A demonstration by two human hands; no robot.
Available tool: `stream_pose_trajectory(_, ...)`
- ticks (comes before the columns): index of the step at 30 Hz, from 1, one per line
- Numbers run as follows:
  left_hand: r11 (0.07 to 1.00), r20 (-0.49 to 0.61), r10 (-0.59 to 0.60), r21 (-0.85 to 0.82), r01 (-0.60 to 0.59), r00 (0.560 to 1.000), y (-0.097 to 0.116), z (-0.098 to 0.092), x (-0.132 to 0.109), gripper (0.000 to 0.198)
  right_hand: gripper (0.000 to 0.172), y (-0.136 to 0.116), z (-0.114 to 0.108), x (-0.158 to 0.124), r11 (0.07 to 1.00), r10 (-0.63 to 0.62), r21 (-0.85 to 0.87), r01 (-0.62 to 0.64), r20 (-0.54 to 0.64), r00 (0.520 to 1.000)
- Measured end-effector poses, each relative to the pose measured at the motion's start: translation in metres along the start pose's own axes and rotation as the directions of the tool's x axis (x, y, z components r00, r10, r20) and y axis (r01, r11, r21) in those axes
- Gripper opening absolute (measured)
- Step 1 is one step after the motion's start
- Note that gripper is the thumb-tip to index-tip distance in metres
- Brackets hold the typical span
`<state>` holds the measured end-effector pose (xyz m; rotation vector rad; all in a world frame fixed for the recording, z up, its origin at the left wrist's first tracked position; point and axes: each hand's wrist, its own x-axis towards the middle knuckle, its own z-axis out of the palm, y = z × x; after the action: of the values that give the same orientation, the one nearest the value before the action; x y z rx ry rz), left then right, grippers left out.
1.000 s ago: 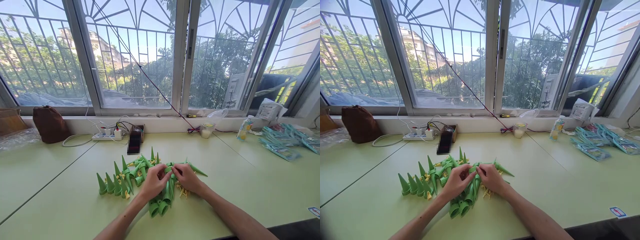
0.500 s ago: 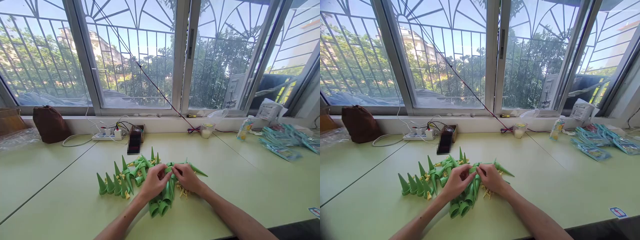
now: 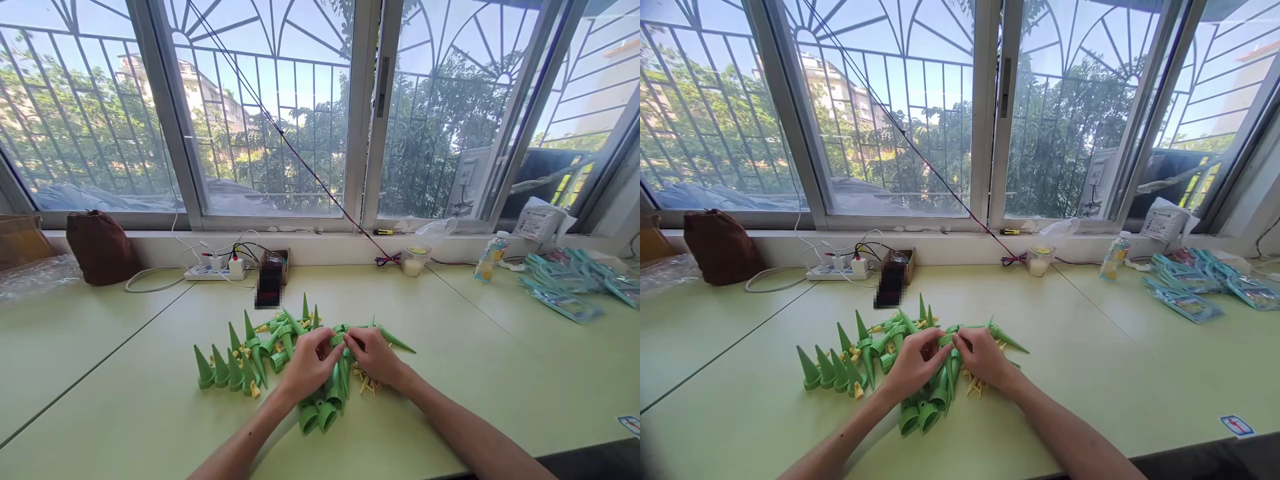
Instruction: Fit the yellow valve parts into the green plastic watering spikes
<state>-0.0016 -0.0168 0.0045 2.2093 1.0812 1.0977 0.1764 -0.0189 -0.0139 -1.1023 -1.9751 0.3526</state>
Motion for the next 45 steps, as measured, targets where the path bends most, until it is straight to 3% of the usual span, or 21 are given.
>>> stream_pose_trajectory(45, 0.998, 0.065, -0.022, 0.060, 0.018, 0.998, 0.0022, -0.0006, 0.0002, 0.021, 0.034, 0.0011, -0.0008, -0.0006, 1.000, 0.011, -0.001, -0.011, 0.029, 1.000)
